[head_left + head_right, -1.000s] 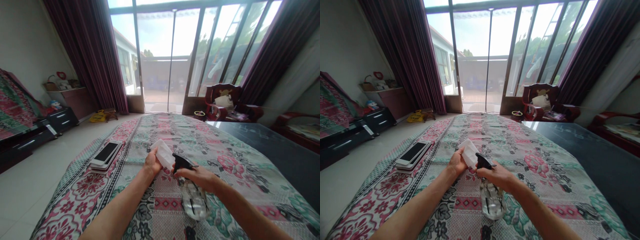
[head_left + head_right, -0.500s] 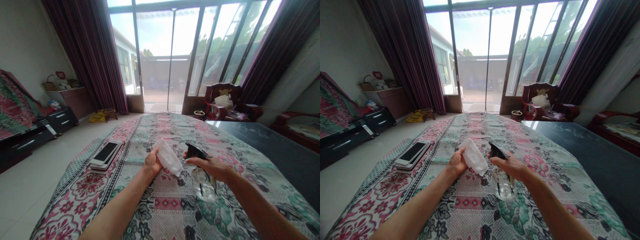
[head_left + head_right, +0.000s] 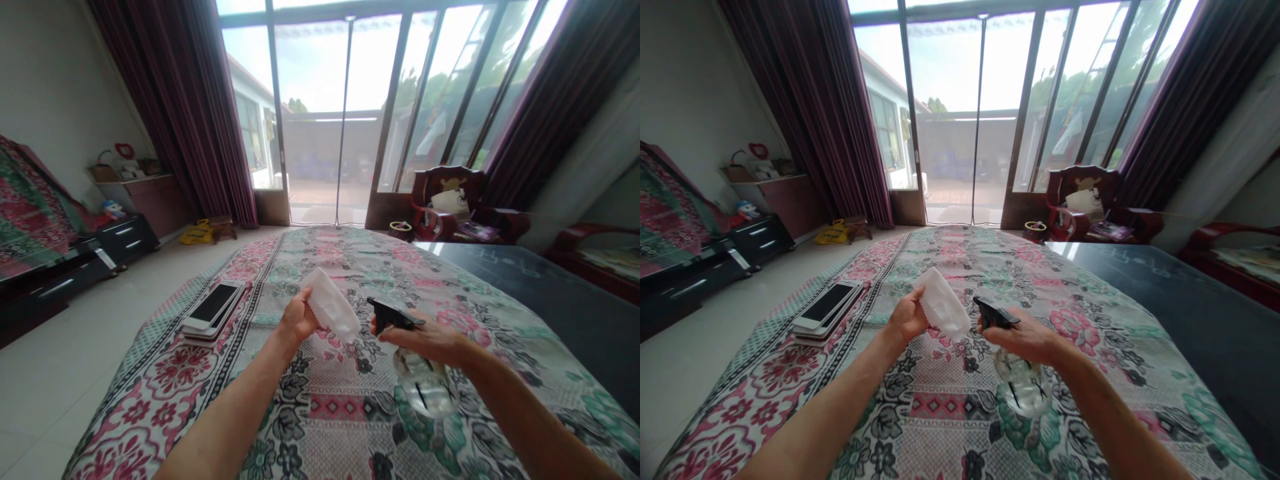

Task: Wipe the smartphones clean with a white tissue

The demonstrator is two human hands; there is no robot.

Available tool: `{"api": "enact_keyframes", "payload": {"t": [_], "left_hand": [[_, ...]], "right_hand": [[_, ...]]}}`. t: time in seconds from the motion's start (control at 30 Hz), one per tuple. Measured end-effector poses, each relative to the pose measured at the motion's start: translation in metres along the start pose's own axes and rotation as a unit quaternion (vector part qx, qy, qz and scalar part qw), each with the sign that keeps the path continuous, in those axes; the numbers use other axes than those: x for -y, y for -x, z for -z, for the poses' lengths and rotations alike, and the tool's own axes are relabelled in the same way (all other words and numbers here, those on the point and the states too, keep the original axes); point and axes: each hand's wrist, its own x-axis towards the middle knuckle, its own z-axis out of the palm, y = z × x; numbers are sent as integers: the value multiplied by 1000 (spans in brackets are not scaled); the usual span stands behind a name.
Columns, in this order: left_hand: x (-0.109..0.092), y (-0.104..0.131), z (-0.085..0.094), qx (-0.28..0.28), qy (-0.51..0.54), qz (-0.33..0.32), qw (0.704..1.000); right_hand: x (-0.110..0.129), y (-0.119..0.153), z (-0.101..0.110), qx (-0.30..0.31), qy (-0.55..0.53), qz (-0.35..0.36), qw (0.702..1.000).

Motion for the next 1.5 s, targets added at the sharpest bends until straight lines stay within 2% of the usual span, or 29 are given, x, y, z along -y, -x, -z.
{"api": "enact_keyframes", "payload": {"t": [0.17,0.27,0.37,0.5,0.63,0.8,0.93,1.2,1.3,1.4,1.5], "left_hand": [[-4,2,-2,-4,13,-20,1000],[-2,2,-2,-13,15,-25,999],[3,1,0,-2,6,-14,1000],[9,0,1,26,-8,5,1000],[13,4,-2,50,-16,19,998],[22,11,-9,71,-24,45,996],[29,16,-15,74,-37,66,994],[27,19,-11,120,-32,90,988],[21,18,-10,101,-28,57,993],[18,15,-9,63,-19,25,998],[18,13,-8,41,-24,21,999]], "right_hand": [[-2,1,0,55,23,17,998],[-1,2,-3,60,21,24,998],[1,2,-9,70,9,29,997],[2,1,-19,114,6,5,993],[7,1,-25,97,-2,21,995],[13,0,-25,46,-29,22,998],[10,-2,-23,47,-37,30,998],[-6,-9,-13,-44,-30,7,999],[-16,-13,-7,-83,-9,-25,996],[-24,-15,1,-167,32,-29,985],[-34,-17,14,-273,95,-46,956]]}}
